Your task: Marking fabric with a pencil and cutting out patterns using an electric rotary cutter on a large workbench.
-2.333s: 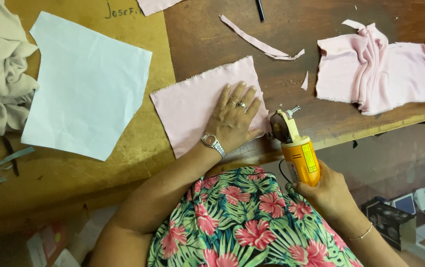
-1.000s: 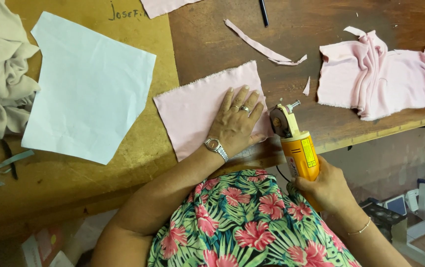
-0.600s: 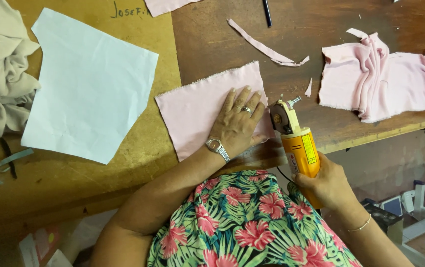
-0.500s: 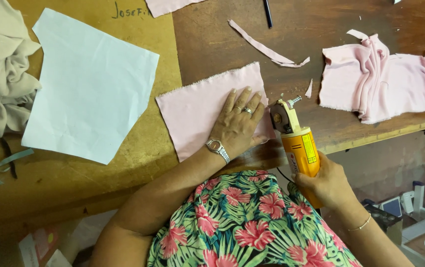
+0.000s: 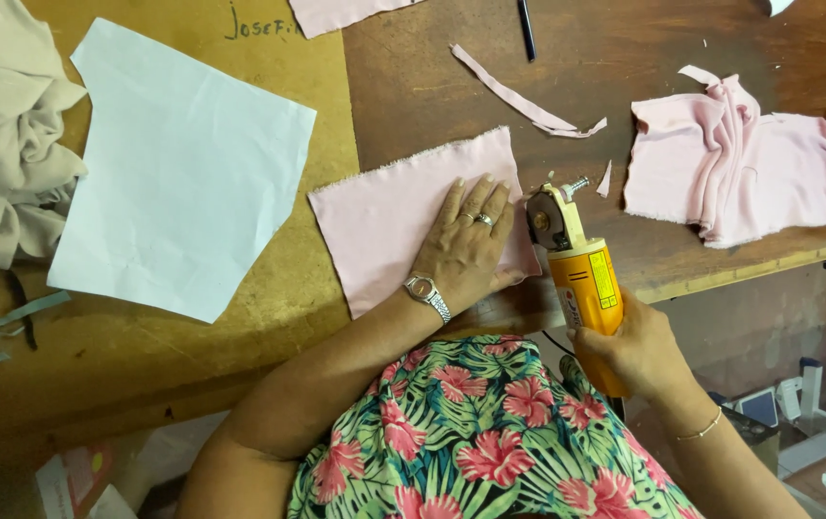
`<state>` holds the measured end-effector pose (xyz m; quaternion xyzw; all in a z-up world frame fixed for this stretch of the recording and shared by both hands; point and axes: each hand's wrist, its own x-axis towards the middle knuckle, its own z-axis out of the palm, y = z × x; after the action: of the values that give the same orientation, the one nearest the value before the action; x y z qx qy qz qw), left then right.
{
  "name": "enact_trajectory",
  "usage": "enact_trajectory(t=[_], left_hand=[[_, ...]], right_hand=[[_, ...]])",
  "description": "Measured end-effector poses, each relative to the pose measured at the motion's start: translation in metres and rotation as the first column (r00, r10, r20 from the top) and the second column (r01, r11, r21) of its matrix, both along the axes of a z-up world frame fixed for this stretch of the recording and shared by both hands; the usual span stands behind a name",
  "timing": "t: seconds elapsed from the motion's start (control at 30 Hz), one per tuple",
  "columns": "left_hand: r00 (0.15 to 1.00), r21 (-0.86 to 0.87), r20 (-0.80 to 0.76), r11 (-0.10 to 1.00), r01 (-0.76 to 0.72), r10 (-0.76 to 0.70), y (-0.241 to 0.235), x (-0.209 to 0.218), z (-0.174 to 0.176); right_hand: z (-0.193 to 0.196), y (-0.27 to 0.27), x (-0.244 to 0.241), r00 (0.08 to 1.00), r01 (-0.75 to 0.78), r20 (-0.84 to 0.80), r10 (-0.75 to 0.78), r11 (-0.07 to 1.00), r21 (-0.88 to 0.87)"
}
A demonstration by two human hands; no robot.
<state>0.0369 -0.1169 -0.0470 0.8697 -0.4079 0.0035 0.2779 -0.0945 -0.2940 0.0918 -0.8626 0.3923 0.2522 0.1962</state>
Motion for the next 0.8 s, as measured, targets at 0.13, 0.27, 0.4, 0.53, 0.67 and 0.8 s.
enact_trajectory(t=[0.13, 0.27, 0.4, 0.53, 0.67, 0.8], left_hand=[[1.000, -0.015, 0.007, 1.000, 0.007, -0.007, 0.005, 0.001, 0.006], [1.000, 0.008, -0.007, 1.000, 0.009, -0.009, 0.002, 0.001, 0.003], [1.000, 0.016, -0.007, 1.000, 0.008, -0.008, 0.001, -0.001, 0.001], [0.999, 0.064, -0.041, 0.998, -0.028, 0.031, 0.012, 0.001, 0.027], [0.980, 0.165, -0.165, 0.982, -0.086, 0.114, 0.029, -0.002, 0.043], [0.984, 0.290, -0.034, 0.944, -0.161, 0.178, 0.037, 0.006, 0.028]], right_hand=[[-0.004, -0.007, 0.003, 0.999, -0.042, 0.014, 0.042, 0.999, -0.012], [-0.004, -0.003, 0.016, 0.999, -0.011, 0.039, 0.011, 1.000, 0.009], [0.003, -0.001, 0.036, 0.996, 0.021, 0.085, -0.027, 0.997, 0.069], [0.015, 0.006, 0.051, 0.979, 0.067, 0.185, -0.090, 0.990, 0.127], [0.018, -0.016, 0.038, 0.951, 0.127, 0.258, -0.173, 0.974, 0.187], [0.006, -0.058, 0.002, 0.783, 0.317, 0.281, -0.555, 0.745, 0.588]])
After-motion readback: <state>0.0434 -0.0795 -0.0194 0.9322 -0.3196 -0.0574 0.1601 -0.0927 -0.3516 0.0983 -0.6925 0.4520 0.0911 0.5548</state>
